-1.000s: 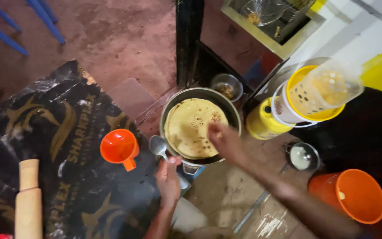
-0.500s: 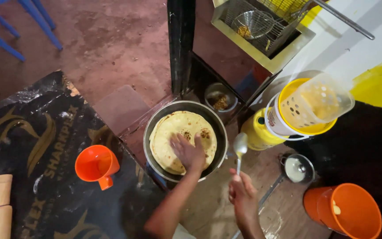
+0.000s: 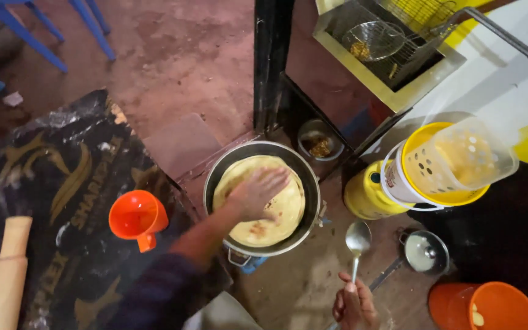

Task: Cooking chapatis in a pan, including flipping by hand, pressing to ensure even cooking, and applying oil with a spoon.

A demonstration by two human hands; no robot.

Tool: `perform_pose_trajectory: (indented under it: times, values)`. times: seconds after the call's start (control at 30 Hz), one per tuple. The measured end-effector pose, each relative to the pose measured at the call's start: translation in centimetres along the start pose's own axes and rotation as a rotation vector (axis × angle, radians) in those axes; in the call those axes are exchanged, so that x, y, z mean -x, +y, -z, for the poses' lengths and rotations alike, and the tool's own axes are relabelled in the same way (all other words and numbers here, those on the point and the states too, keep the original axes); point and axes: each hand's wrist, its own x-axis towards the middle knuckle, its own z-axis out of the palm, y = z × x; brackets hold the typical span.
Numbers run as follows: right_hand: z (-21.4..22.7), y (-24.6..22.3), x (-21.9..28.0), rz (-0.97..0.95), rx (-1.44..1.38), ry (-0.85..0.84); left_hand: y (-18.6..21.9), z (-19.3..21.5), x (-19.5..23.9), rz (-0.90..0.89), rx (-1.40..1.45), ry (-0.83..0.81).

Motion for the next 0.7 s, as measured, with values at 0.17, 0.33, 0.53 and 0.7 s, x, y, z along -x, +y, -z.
perform_pose_trajectory:
  times: [0.17, 0.33, 0.53, 0.7]
  values:
    - [-4.4, -4.2, 2.1, 0.009, 0.086, -0.111, 3.8, 18.5, 6.7, 0.526, 0.418, 0.746]
    - [-7.2, -6.4, 4.2, -0.023, 0.189, -0.276, 9.1, 14.3, 15.4, 1.198, 0.292, 1.098]
    - [-9.1, -3.3, 5.0, 0.032, 0.074, -0.441, 9.1, 12.1, 18.5, 1.737, 0.803, 1.161]
    - [-10.3, -4.1, 7.3, 0.037, 0.016, -0.467, 7.9, 8.7, 18.5, 1.927, 1.498, 1.211]
